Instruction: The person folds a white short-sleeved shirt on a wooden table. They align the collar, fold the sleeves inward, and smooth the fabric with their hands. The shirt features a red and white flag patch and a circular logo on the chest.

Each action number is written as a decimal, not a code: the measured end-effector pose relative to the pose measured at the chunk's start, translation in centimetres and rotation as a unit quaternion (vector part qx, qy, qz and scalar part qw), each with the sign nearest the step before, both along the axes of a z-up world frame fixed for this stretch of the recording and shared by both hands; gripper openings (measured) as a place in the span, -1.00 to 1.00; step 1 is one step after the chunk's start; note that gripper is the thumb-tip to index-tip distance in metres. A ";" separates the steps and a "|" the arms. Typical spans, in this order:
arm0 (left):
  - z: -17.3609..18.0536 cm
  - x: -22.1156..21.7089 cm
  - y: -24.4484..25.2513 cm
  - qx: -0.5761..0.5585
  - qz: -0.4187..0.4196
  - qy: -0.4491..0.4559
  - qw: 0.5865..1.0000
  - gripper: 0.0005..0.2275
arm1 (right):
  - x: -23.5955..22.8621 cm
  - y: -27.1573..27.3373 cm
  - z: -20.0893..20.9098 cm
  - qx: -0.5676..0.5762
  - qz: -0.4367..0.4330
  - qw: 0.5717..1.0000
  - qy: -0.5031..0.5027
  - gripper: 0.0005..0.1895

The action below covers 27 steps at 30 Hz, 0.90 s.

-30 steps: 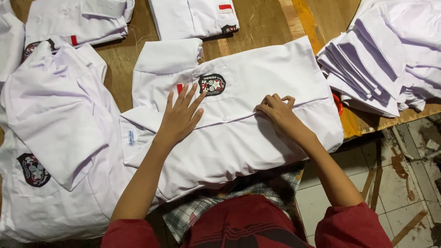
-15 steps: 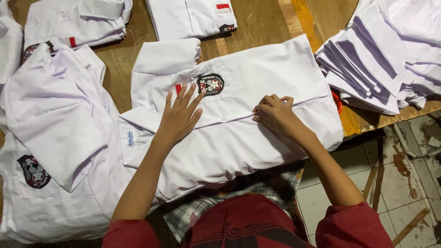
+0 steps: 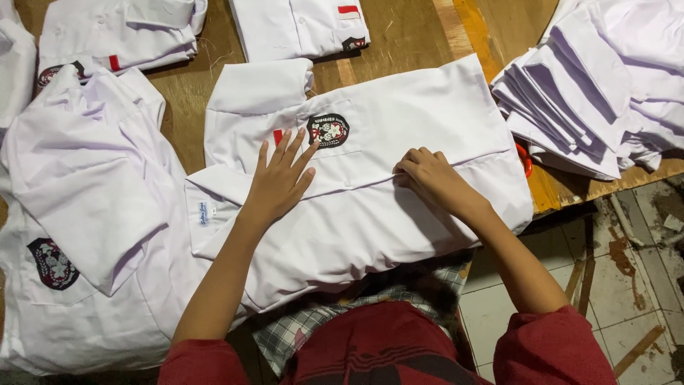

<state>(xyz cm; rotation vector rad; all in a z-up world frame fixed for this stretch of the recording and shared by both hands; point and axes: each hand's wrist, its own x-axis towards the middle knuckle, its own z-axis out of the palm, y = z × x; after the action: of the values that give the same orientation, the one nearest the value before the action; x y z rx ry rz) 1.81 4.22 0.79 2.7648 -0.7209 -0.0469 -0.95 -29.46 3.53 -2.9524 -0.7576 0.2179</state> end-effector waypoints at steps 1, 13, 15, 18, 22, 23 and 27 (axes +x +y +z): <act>0.1 0.0 0.0 0.000 0.000 0.000 1.000 -0.54 | 0.1 0.0 -0.3 0.000 0.000 1.000 0.000 -0.77; -0.4 -0.4 -1.1 -0.019 0.000 -0.008 1.000 -0.53 | -0.9 0.0 -2.2 0.026 0.023 0.996 -0.083 -0.82; -1.7 -0.3 -2.6 -0.077 -0.059 -0.187 0.978 -0.69 | -0.9 -0.1 -3.1 0.042 0.019 0.994 -0.102 -0.81; 0.1 -2.0 -7.2 -0.124 -0.127 -0.174 0.969 -0.80 | -1.0 0.0 -2.3 0.040 0.037 0.992 -0.116 -0.82; -0.1 -1.5 -12.1 -0.111 -0.138 -0.184 0.967 -0.83 | -1.1 -0.6 -2.9 0.022 0.039 0.992 -0.114 -0.81; 0.0 -1.1 -12.7 -0.126 -0.129 -0.167 0.969 -0.86 | -1.2 -0.7 -2.9 0.016 0.038 0.993 -0.111 -0.83; -0.4 -0.9 -14.0 -0.172 -0.104 -0.120 0.972 -0.86 | -1.1 -0.9 -3.6 0.030 0.027 0.994 -0.099 -0.81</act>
<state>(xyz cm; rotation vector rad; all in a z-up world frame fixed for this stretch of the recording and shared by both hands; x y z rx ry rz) 0.94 -9.78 0.43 2.3784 -0.9764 0.3438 -2.01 -30.37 -0.04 -2.9291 -0.8524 -0.0936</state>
